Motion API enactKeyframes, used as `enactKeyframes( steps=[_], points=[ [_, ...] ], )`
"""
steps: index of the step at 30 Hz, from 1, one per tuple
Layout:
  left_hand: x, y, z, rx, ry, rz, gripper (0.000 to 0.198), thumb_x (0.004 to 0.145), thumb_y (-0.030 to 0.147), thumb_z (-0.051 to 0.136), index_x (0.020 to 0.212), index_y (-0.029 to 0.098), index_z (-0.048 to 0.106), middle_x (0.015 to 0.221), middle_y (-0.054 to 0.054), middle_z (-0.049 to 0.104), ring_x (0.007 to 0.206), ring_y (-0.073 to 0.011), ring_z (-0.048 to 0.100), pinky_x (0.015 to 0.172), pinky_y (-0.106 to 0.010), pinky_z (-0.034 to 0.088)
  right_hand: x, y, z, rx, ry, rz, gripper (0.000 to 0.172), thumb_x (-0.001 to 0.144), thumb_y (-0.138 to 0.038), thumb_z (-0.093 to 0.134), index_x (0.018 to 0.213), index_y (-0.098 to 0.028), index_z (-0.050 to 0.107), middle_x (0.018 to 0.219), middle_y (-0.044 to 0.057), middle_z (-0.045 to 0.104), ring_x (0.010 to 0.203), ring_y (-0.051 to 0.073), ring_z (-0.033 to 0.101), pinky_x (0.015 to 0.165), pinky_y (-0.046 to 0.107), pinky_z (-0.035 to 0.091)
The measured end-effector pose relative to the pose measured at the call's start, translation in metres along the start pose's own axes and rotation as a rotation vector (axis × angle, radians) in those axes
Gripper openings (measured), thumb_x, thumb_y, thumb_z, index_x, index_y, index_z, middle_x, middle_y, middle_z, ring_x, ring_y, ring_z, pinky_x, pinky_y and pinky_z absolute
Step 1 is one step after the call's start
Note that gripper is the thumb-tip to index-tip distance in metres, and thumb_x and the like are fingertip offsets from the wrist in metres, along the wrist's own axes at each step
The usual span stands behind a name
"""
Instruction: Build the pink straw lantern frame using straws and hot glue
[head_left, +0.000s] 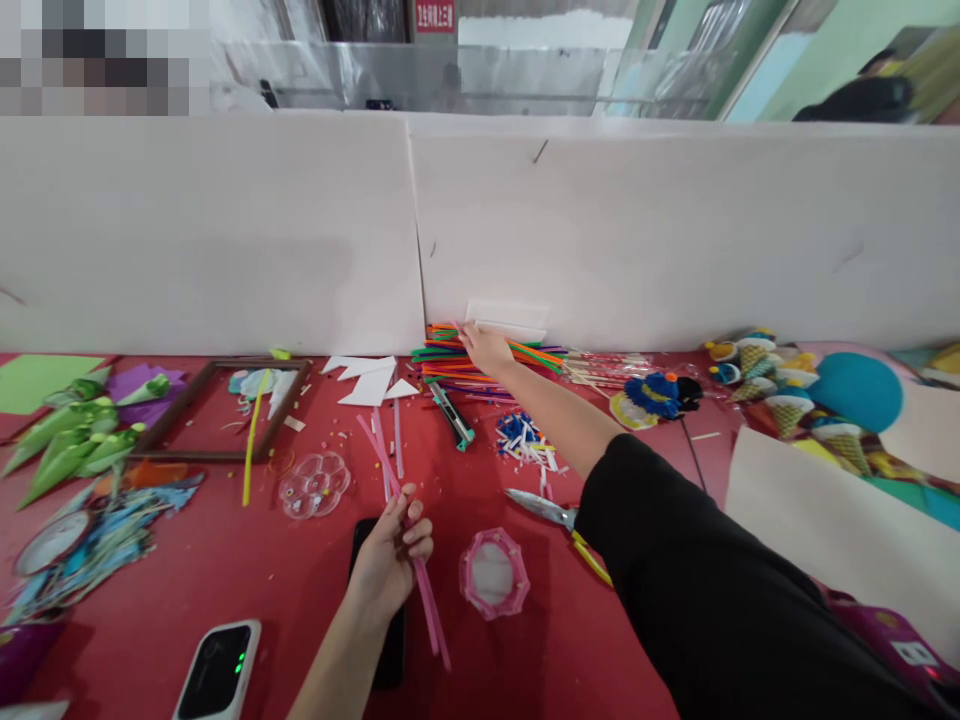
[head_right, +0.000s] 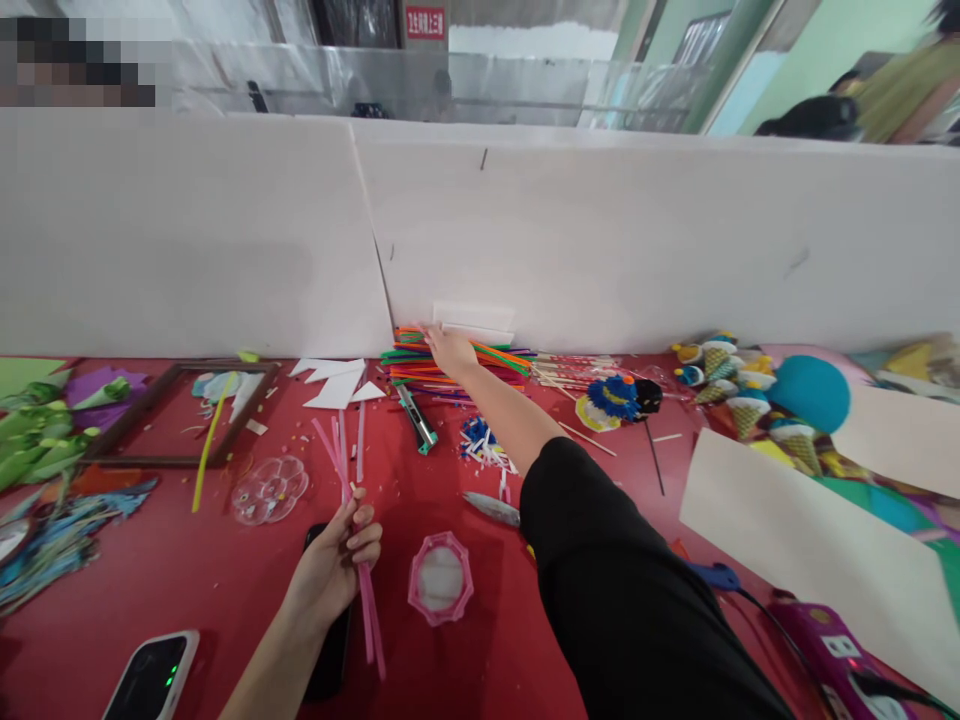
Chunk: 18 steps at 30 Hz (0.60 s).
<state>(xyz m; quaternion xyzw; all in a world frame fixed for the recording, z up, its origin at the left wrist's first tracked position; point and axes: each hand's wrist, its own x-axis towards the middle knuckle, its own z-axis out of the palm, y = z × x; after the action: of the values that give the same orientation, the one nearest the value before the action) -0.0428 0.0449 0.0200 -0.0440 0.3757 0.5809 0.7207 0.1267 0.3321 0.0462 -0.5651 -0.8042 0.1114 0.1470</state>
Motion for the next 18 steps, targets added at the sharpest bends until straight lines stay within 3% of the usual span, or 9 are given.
enactKeyframes(
  steps=[9,13,18],
  points=[
    [0.0,0.001,0.003,0.004,0.002,0.006,0.006,0.092,0.01,0.06,0.092,0.017,0.059,0.066,0.006,0.049,0.044,-0.0036,0.04,0.041,-0.014,0.032,0.038,0.012,-0.039,0.421,0.078,0.051,0.029,0.097,-0.036,0.062,0.118,-0.015,0.062,0.112,0.007,0.067,0.092,0.018,0.068,0.078,0.036,0.06],
    [-0.001,0.001,0.004,0.004,0.001,0.008,0.007,0.093,0.01,0.058,0.095,0.015,0.061,0.066,0.005,0.05,0.045,-0.0039,0.041,0.041,-0.015,0.034,0.053,0.021,-0.068,0.549,0.283,0.024,0.019,0.101,-0.031,0.054,0.105,-0.015,0.064,0.087,0.002,0.069,0.068,0.01,0.065,0.064,0.024,0.056],
    [-0.001,0.001,0.004,0.004,-0.015,0.006,0.009,0.091,0.008,0.061,0.096,0.016,0.062,0.066,0.005,0.049,0.046,-0.0038,0.042,0.042,-0.014,0.034,0.056,0.026,-0.107,0.613,0.552,-0.062,0.029,0.103,-0.036,0.042,0.112,-0.016,0.062,0.092,0.002,0.067,0.085,0.011,0.067,0.079,0.025,0.054]
  ],
)
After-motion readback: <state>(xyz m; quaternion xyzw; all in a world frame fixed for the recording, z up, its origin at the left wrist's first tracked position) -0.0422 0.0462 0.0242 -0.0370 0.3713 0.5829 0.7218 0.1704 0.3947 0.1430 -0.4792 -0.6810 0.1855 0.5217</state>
